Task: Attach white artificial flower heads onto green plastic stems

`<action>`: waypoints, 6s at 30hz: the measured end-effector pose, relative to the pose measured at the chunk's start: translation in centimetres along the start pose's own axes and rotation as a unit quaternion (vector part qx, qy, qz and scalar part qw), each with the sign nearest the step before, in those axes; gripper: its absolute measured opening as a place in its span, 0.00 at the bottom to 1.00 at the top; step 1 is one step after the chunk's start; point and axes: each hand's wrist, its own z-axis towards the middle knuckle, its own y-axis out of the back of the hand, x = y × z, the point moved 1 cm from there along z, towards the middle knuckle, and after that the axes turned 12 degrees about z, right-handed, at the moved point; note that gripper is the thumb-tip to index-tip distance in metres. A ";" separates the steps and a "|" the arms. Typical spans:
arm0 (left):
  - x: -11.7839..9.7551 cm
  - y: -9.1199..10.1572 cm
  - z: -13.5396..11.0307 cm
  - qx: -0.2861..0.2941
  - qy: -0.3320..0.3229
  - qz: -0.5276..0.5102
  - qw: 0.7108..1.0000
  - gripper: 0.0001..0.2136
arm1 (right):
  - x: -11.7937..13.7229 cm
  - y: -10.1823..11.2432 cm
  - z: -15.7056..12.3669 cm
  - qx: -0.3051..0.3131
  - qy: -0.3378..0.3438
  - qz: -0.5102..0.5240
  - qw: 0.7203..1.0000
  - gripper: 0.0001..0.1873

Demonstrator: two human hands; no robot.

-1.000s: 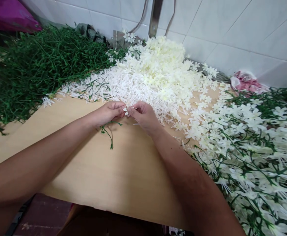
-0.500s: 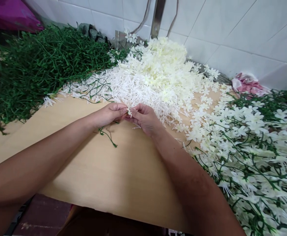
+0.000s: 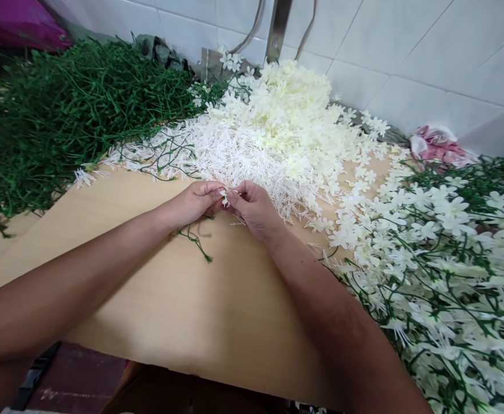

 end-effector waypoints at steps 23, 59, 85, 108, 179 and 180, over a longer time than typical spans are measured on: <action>-0.6 0.8 -0.2 0.022 -0.025 0.011 0.999 0.09 | 0.8 0.6 -0.3 0.011 -0.046 0.068 0.997 0.12; -0.7 0.9 -0.2 0.012 -0.074 0.120 0.990 0.09 | 1.3 0.3 -0.1 -0.040 -0.073 0.009 0.997 0.16; -0.5 0.3 -0.6 0.062 -0.068 0.080 0.993 0.12 | 1.7 0.4 -0.3 -0.038 -0.125 -0.021 0.991 0.17; -1.0 1.1 -0.4 0.015 -0.035 0.094 0.995 0.11 | 1.7 0.9 -0.2 -0.044 -0.082 -0.003 0.996 0.16; -4.2 5.1 -2.5 -0.120 0.117 -0.257 0.952 0.07 | 6.7 -3.2 -4.8 0.218 0.146 -0.666 0.698 0.08; -4.2 5.0 -2.5 -0.122 0.117 -0.251 0.953 0.08 | 6.6 -3.1 -4.7 0.215 0.135 -0.671 0.697 0.07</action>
